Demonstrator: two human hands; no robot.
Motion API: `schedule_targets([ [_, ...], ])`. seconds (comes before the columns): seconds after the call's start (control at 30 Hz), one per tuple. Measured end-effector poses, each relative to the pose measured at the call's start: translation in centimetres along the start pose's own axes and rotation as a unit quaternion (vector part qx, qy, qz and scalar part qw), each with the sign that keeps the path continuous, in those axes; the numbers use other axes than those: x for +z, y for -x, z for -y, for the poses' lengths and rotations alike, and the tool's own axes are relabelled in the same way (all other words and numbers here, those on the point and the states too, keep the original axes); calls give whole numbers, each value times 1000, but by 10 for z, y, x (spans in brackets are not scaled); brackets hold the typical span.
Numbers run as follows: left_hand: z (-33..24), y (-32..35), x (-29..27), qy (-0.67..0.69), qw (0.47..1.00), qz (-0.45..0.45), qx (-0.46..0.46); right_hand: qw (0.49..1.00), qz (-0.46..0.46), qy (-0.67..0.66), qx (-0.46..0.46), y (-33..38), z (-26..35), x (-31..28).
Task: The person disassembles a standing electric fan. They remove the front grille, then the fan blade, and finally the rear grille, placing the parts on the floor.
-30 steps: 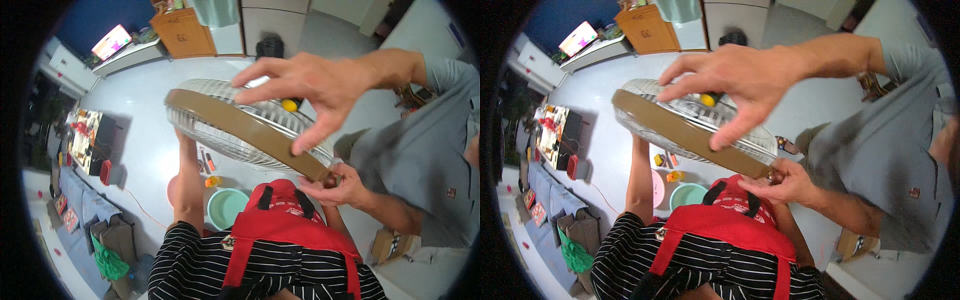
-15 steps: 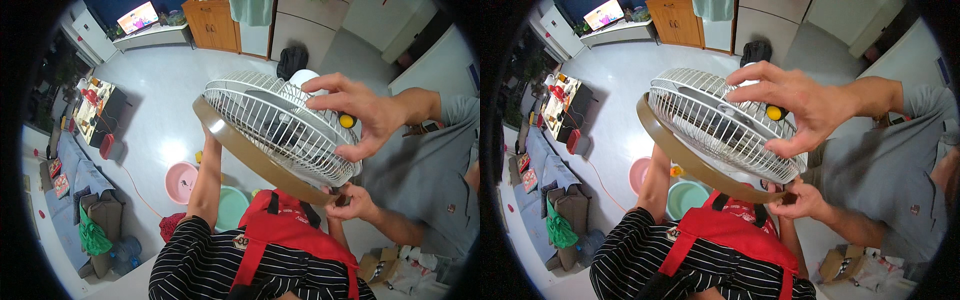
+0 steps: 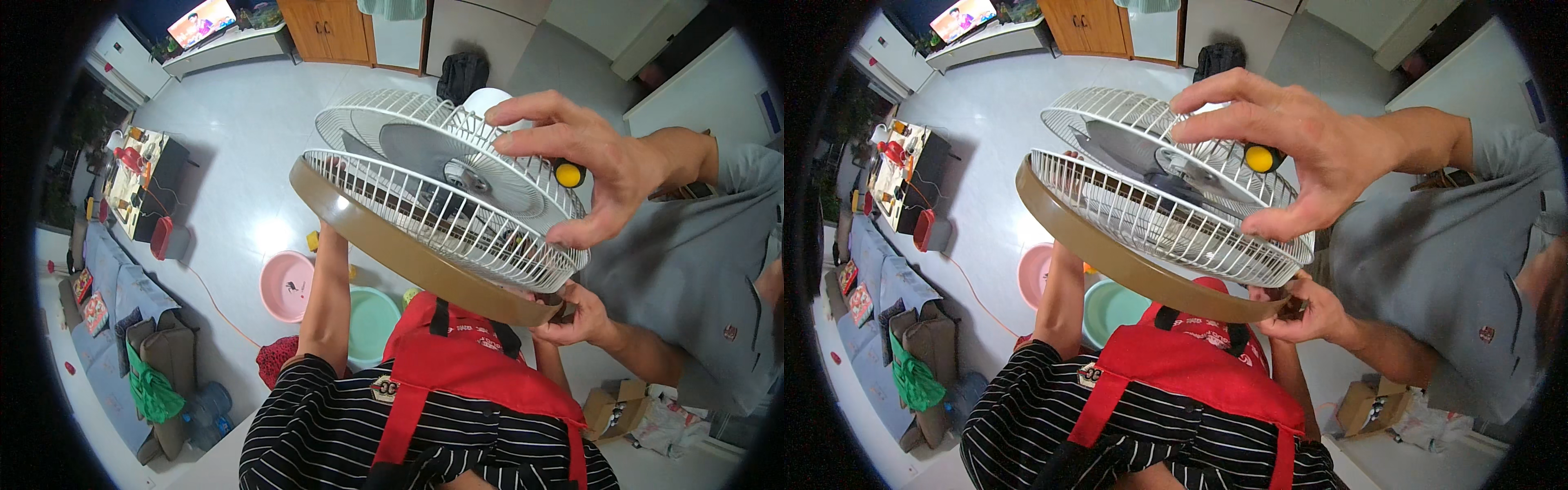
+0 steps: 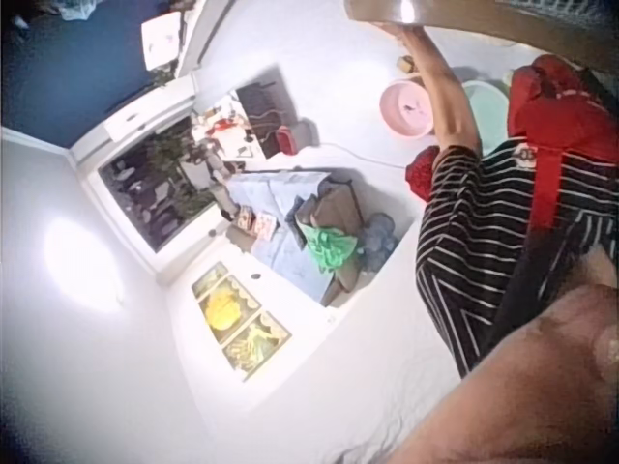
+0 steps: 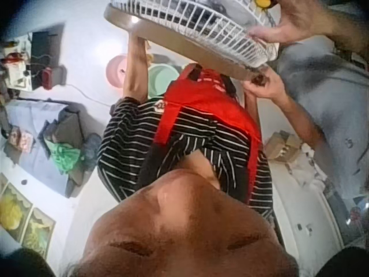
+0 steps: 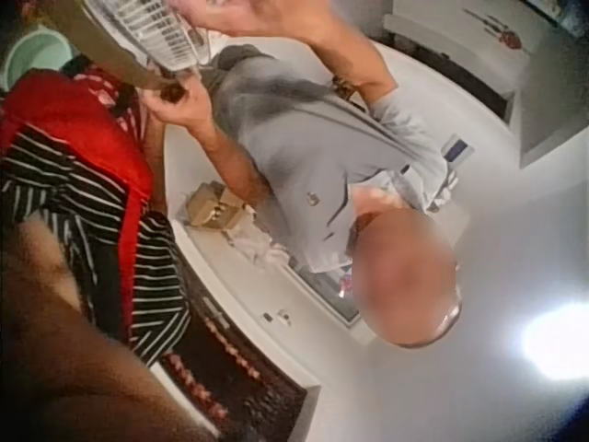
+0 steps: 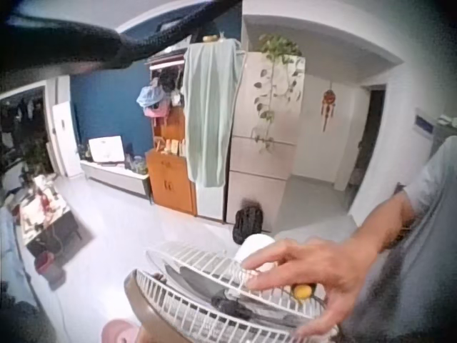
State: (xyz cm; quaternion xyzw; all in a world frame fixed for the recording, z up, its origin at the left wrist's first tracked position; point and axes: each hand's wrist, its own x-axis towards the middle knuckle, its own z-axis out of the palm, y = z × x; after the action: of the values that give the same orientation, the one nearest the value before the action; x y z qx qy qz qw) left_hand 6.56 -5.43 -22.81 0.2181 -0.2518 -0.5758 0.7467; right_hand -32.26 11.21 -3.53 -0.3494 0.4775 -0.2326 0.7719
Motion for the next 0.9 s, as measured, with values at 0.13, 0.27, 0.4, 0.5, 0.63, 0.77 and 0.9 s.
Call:
schedule_targets([
  [0.13,-20,36,21,-42,998,-17,33,1000,-1,14,-2,-4,-2,1],
  [0.27,-29,55,22,-96,992,-73,32,998,-17,48,-24,-4,-6,1],
  [0.4,-15,69,5,-118,988,-103,3,978,-79,159,-112,-1,-7,0],
  [0.5,-7,89,-26,-218,972,-83,33,902,-161,323,-237,-4,-16,-7],
  [0.63,14,113,-84,-111,988,-97,42,788,-236,462,-331,-7,-34,8],
  [0.77,24,123,-77,76,995,-68,6,736,-281,516,-338,13,-82,-10],
  [0.9,20,157,-74,82,979,-185,19,715,-240,544,-367,0,-87,-14],
])
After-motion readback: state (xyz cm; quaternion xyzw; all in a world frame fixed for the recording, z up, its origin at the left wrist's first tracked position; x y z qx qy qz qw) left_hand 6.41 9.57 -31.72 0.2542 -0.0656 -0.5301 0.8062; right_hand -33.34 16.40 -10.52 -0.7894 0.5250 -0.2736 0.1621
